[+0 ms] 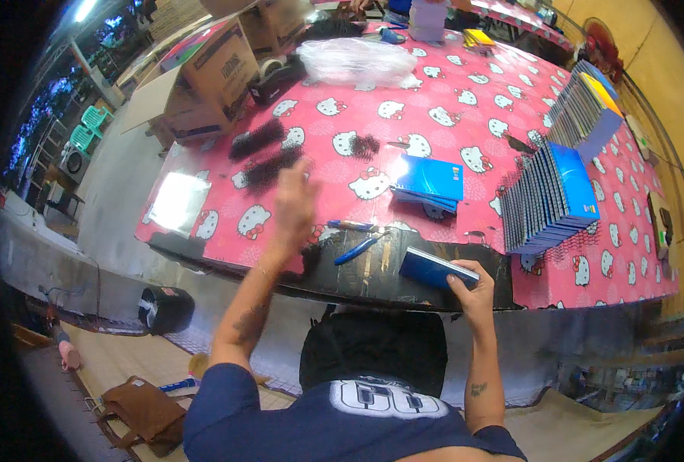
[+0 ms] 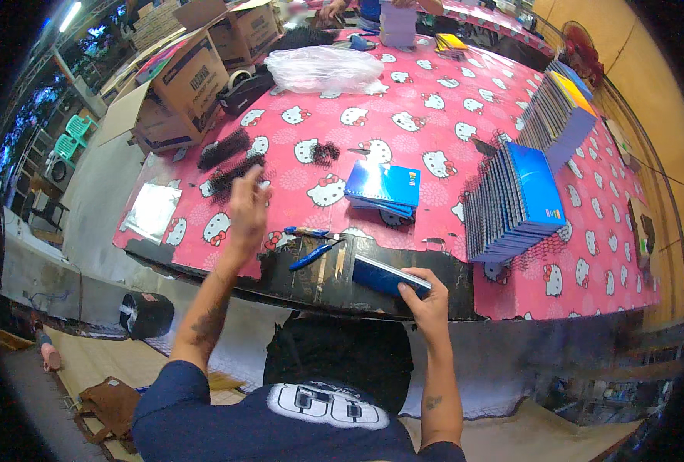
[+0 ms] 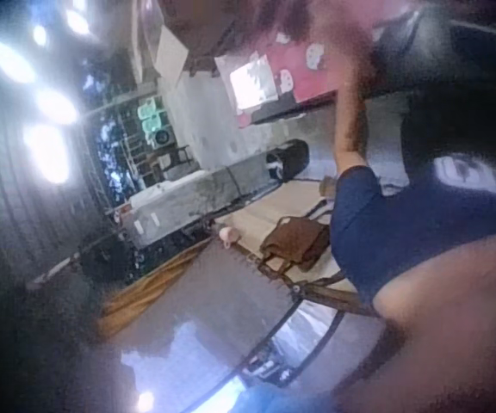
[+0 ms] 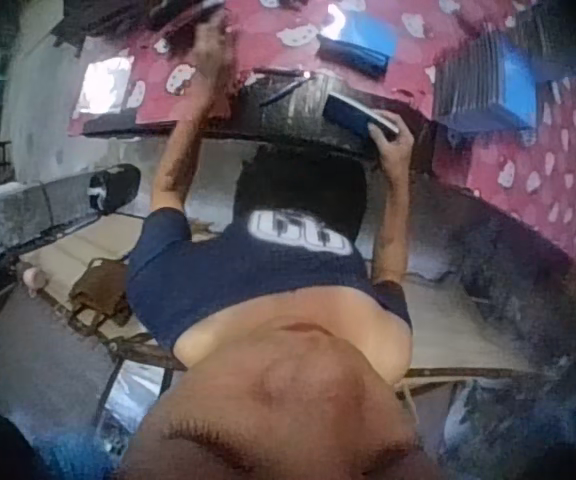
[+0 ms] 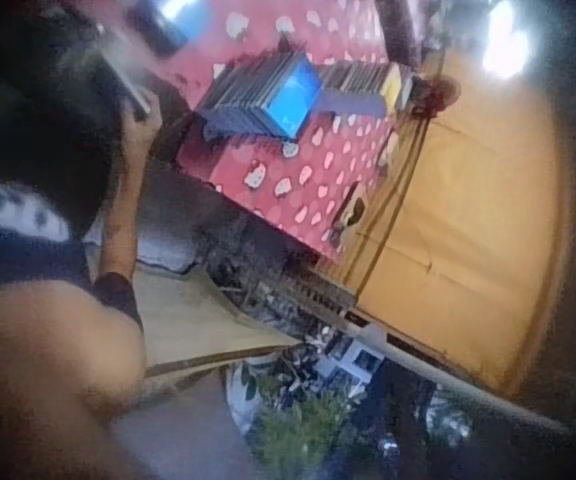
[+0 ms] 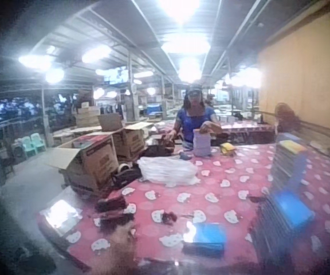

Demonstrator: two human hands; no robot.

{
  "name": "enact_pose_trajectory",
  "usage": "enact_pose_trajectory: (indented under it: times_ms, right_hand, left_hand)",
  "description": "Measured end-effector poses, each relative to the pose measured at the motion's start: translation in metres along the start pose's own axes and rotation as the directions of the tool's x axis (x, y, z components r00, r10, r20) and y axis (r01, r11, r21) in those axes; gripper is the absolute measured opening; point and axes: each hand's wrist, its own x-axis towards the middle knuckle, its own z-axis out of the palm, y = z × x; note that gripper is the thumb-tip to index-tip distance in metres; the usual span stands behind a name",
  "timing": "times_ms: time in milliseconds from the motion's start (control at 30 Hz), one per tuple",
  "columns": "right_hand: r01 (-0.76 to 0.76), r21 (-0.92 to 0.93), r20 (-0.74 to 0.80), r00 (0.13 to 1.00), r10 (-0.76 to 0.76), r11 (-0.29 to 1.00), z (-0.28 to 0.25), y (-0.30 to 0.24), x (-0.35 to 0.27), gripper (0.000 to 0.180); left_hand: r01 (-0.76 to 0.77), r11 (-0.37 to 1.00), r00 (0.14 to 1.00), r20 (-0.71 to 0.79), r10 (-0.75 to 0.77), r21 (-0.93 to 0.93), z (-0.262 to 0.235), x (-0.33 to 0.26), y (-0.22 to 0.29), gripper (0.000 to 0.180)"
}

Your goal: The person assembles notebooks by manually folding covers, aligning pages, and inserting a spiral binding through pre-punched holes using a hand tool.

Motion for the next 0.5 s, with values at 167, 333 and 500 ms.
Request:
enact_pose_trajectory:
  times_ms: [167,333,500]
  right_hand:
    - [-0.061,0.021,0.081,0.995,0.059,0.998,-0.002,-0.005,0.0,0.022]
    - [-0.079,0.105,0.13,0.989,0.065,0.991,0.0,-0.012,0.0,0.021]
    - [-0.023,0.03,0.195,0.981,0.017,0.999,-0.005,-0.01,0.001,0.027]
  left_hand:
    - [0.457,0.731,0.869,0.43,-0.245,-0.506,0.019,-0.078,0.122,0.034]
    - [0.549,0.45,0.836,0.47,-0.284,-0.705,0.042,-0.113,0.148,0.051]
    - [0.565,0.57,0.805,0.55,-0.223,-0.596,0.045,-0.113,0.144,0.047]
